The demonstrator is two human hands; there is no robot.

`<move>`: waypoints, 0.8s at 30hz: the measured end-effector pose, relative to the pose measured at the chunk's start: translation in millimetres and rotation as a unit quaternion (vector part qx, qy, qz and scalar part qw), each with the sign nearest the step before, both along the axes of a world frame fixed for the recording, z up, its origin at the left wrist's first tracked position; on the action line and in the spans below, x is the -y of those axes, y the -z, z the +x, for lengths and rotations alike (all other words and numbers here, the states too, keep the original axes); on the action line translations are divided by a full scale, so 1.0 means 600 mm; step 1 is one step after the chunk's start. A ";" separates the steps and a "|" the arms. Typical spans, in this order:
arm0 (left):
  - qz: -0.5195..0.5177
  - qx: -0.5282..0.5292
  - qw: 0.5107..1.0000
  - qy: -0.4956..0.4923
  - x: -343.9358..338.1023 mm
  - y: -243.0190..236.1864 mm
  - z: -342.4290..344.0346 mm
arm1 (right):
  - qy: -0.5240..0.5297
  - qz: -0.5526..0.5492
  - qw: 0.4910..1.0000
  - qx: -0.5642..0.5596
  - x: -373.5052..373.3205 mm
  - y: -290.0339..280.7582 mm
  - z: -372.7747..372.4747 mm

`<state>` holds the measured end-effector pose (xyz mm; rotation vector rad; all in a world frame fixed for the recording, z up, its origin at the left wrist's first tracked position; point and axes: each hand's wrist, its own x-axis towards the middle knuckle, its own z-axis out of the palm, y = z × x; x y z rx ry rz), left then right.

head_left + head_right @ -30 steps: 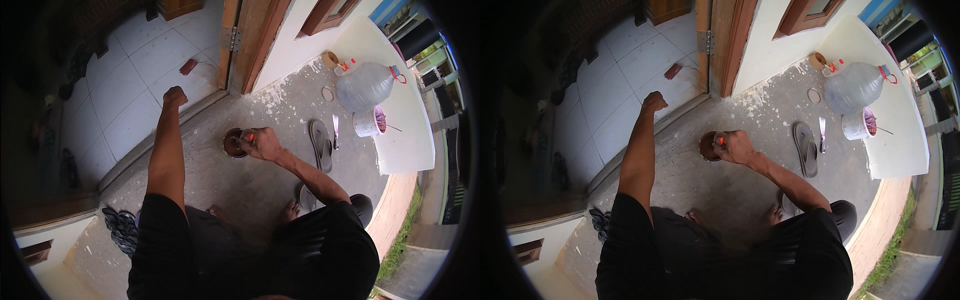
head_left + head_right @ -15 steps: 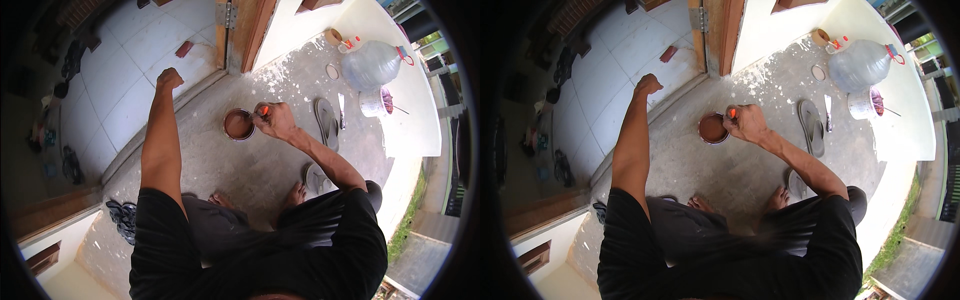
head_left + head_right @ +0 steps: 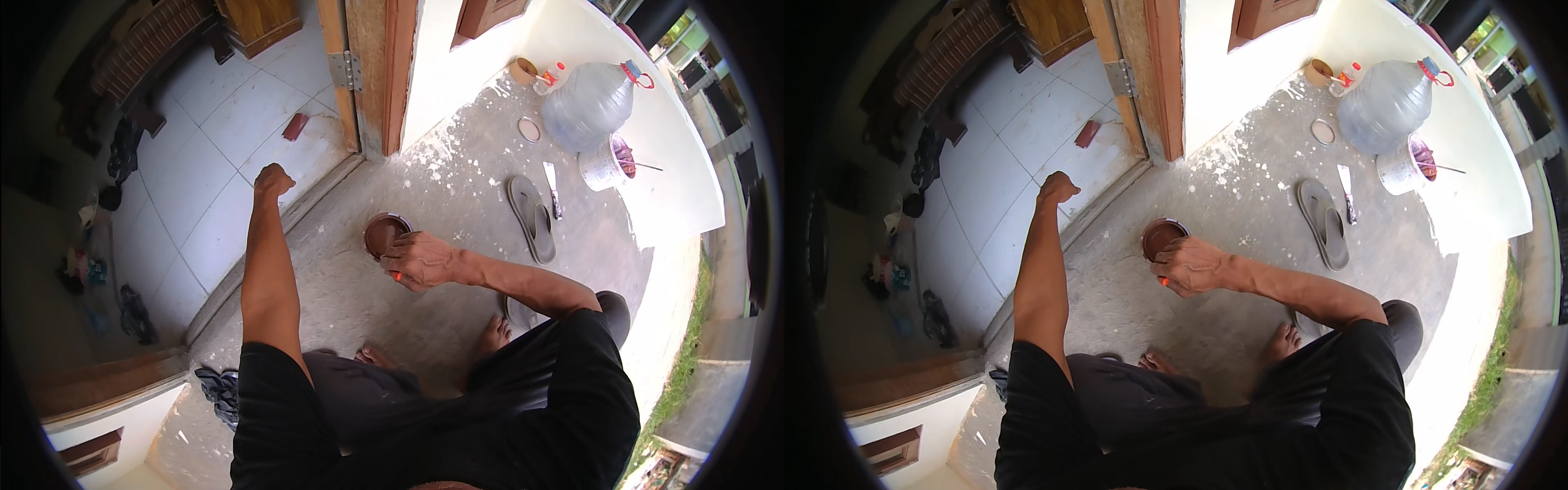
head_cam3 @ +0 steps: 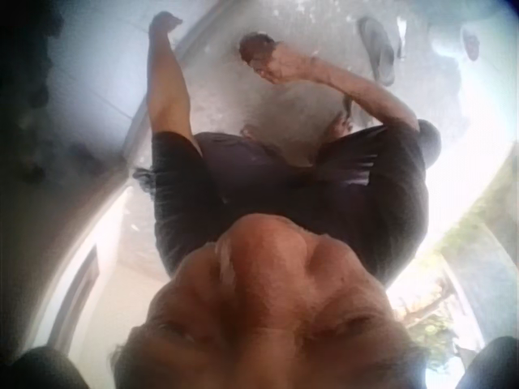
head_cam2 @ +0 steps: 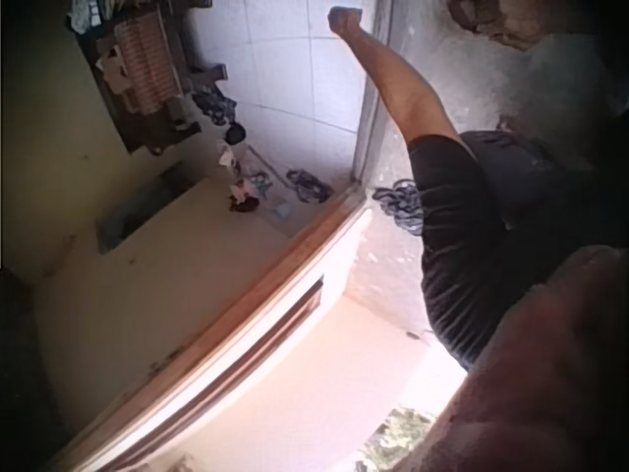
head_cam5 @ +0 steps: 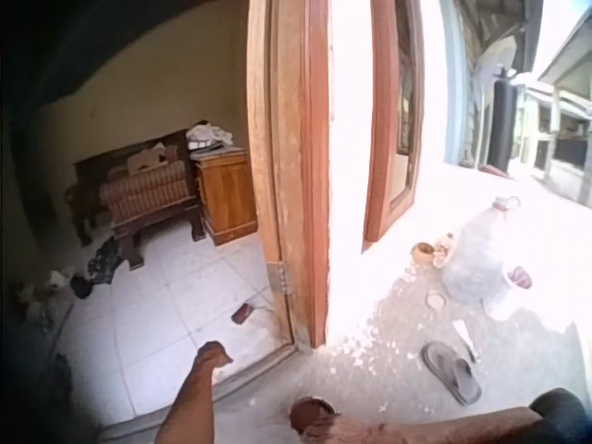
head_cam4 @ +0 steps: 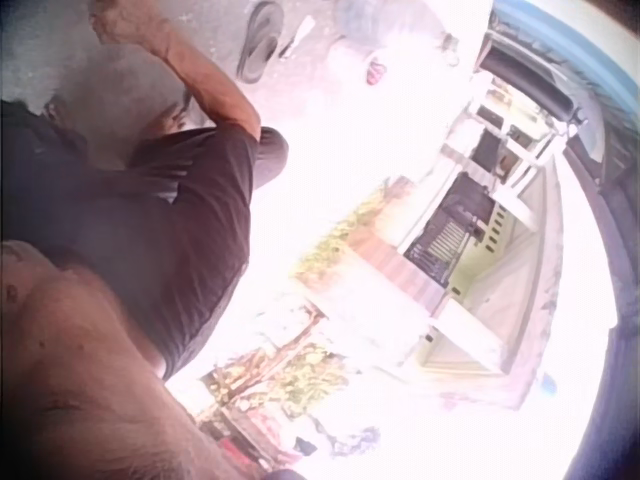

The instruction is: The person is painting a wooden door frame with a brush, dipping it into a small container of brown paint and applying it to the edges of the frame.

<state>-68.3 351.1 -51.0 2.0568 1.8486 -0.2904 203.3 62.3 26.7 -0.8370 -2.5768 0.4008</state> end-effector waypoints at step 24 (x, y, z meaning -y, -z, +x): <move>-0.003 -0.053 0.998 0.038 -0.035 0.043 -0.007 | 0.292 -0.007 0.953 -0.078 -0.046 -0.011 0.054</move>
